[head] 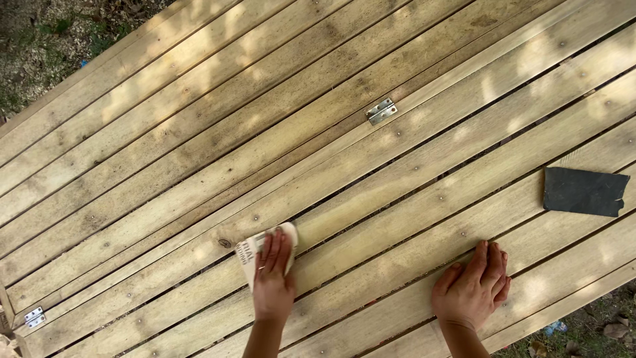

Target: The person sands the slatted wooden surface of a folding table outdoors, rubbing sandpaper back and forth across the planks with one hand while steadying the table with the other. They briefly handle a red sanding block, then continue sanding different sections of the tabletop.

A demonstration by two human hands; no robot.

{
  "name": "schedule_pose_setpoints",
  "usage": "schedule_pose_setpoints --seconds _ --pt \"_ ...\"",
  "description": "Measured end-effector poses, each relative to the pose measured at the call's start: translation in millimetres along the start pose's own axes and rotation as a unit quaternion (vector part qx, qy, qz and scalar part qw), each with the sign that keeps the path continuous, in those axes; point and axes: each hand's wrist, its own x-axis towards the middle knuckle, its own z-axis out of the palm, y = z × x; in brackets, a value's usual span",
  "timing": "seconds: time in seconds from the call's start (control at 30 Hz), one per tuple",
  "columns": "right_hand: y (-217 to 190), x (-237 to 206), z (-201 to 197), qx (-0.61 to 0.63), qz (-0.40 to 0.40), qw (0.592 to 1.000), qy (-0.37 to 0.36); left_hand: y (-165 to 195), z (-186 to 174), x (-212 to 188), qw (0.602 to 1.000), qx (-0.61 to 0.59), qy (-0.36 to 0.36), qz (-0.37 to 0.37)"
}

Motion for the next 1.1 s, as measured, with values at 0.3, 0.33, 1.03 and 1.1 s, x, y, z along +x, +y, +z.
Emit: schedule_pose_setpoints --seconds 0.3,0.33,1.03,1.1 --pt "-7 1 3 -0.003 -0.016 1.000 0.021 70 26 64 0.998 0.026 -0.036 -0.051" --pt "-7 1 2 -0.003 -0.014 1.000 0.024 115 47 92 0.998 -0.022 -0.051 0.003" --pt "-14 2 7 -0.078 -0.019 0.995 0.054 79 32 125 0.989 0.054 -0.004 -0.135" --pt "-16 4 7 -0.079 -0.020 0.995 0.063 184 64 169 1.000 -0.001 -0.004 0.008"
